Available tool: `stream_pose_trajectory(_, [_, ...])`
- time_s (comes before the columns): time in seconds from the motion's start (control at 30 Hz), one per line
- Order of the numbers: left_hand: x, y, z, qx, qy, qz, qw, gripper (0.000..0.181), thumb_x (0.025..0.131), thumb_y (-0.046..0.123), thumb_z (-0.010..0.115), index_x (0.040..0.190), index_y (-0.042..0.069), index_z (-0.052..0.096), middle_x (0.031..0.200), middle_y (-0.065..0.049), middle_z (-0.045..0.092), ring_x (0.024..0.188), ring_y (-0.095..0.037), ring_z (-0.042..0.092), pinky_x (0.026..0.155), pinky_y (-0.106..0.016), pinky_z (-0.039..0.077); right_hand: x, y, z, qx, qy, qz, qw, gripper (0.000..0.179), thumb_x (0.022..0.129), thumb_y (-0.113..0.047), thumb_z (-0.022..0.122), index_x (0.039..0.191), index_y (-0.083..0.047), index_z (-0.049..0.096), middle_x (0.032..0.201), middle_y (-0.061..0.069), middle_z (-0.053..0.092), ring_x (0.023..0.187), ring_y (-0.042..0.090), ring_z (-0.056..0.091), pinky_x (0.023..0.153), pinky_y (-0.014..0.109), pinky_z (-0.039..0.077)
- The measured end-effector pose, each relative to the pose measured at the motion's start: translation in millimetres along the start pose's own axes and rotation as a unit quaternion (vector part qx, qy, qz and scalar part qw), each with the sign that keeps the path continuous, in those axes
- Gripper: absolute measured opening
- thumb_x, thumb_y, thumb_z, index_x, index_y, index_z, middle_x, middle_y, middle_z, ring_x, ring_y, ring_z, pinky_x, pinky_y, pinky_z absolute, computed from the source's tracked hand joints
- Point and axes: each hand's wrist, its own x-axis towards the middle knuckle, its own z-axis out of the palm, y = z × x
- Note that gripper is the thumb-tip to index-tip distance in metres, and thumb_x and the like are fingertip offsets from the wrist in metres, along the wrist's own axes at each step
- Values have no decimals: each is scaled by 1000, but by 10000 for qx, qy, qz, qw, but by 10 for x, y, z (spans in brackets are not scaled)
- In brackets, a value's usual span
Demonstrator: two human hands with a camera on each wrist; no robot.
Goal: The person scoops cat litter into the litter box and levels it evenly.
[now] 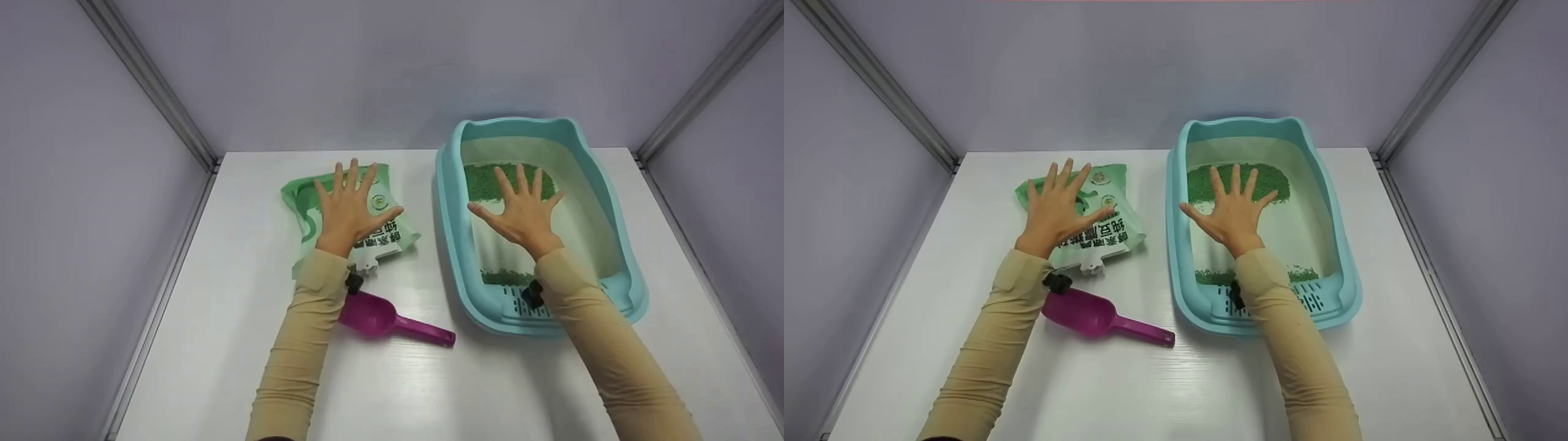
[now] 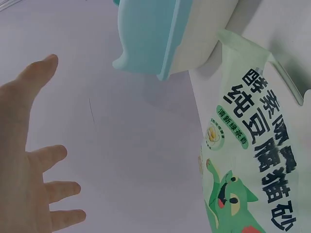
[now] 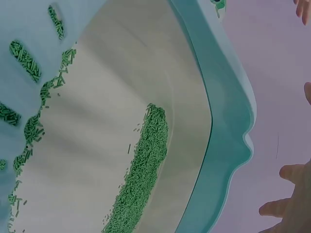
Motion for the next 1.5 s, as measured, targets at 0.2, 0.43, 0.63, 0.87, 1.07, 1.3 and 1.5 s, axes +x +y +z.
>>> stream_pose_trajectory(0.2, [-55,-16,6,98,172,148,9997,87,85,76,42,155,27,20,163,-8,20,151,-31,22,117,-66,23,-26,-46,43,206,32,-1,9998,95,84,-76,43,155,-18,19,162,22,13,149,49,9,109,81,7])
stream_pose_trajectory(0.43, [-168,-71,53,-76,899,440,9949,62,94,53,52,143,17,46,145,-9,51,130,-29,52,102,-51,46,-114,-163,98,657,394,-108,9970,75,94,-51,52,144,2,38,144,30,42,132,48,41,107,64,37])
stream_pose_trajectory(0.63, [-266,-147,154,-227,1926,805,9777,37,92,35,63,118,10,68,114,-10,72,103,-28,69,78,-45,55,-195,-250,166,1182,598,-105,9911,59,96,-35,57,132,11,49,130,33,53,121,47,52,103,57,44])
stream_pose_trajectory(0.87, [-354,-253,267,-321,2511,1030,9619,24,88,24,69,104,7,74,96,-11,76,70,-28,69,57,-40,55,-278,-315,246,1488,766,-157,9858,47,95,-27,59,123,10,57,114,30,62,105,42,61,90,54,50])
stream_pose_trajectory(1.07, [-442,-324,332,-814,2234,878,9673,22,88,20,69,104,5,74,97,-14,75,63,-29,66,59,-40,56,-367,-394,318,1689,1121,-286,9788,38,93,-21,62,115,10,61,104,29,65,96,40,63,84,51,53])
stream_pose_trajectory(1.3, [-544,-406,397,-1200,1901,560,9728,23,90,20,66,105,4,72,104,-15,74,89,-31,71,72,-43,59,-476,-502,423,1837,1505,-569,9697,29,90,-15,66,104,10,64,92,26,67,84,38,64,77,49,53])
stream_pose_trajectory(1.5, [-629,-465,446,-1420,1779,401,9729,22,90,18,66,104,2,72,98,-15,73,79,-28,70,66,-41,58,-529,-586,491,1904,1635,-727,9653,26,88,-13,67,101,9,65,88,24,68,81,35,66,75,48,55])
